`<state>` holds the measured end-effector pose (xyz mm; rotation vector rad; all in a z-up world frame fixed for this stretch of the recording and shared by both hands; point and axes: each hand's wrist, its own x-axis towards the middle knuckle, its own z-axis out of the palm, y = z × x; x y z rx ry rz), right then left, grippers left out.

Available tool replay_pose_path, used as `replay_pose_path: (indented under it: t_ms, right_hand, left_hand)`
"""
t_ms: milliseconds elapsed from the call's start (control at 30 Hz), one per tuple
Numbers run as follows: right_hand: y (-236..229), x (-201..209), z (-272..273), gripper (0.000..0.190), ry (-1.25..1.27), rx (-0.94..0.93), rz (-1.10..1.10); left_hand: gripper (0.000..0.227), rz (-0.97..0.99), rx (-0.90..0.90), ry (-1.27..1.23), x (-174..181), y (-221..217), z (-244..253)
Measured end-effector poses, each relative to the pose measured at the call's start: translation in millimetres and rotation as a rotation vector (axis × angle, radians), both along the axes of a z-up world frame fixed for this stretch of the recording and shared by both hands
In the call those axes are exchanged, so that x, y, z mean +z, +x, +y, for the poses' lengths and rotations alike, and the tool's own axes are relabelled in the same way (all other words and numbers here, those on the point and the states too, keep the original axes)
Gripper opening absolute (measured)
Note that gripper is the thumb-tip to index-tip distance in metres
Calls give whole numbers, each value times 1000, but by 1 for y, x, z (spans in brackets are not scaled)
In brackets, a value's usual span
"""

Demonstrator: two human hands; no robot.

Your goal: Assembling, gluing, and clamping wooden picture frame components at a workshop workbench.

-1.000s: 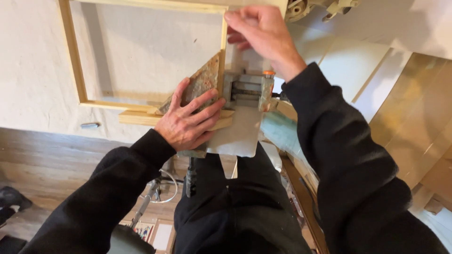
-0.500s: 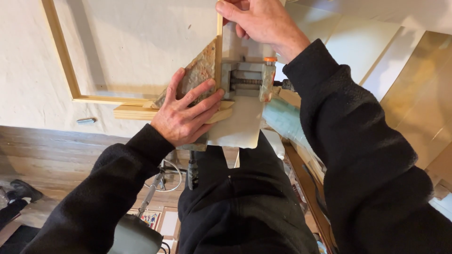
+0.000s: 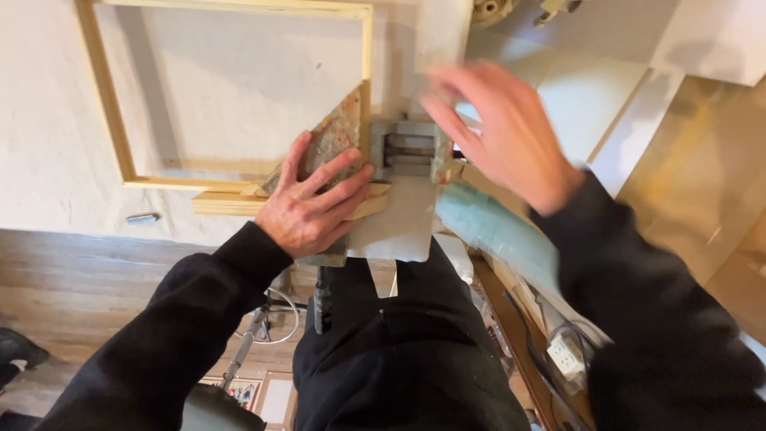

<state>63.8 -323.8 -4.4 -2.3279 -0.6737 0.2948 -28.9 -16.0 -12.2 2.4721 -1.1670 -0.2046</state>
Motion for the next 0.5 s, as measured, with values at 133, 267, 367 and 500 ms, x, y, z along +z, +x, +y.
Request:
replay_pose_path:
  t_ms: [133,267,367,500]
  right_hand:
    - [-52,19,-30,50,-337,71,-132]
    - [-74,-26,-44,40,-491,30,-129]
    - [-58,-48,-47,27,-520,21,-96]
    - [-44,-50,-45,25,-548,53,26]
  left_hand:
    - [44,-43,15,-5,-2,-1,5]
    - [42,-41,14,-15,-4,-3,3]
    - [40,-62,8,-5,-6,-1,3]
    - [48,-22,24,-27,-15,-5,1]
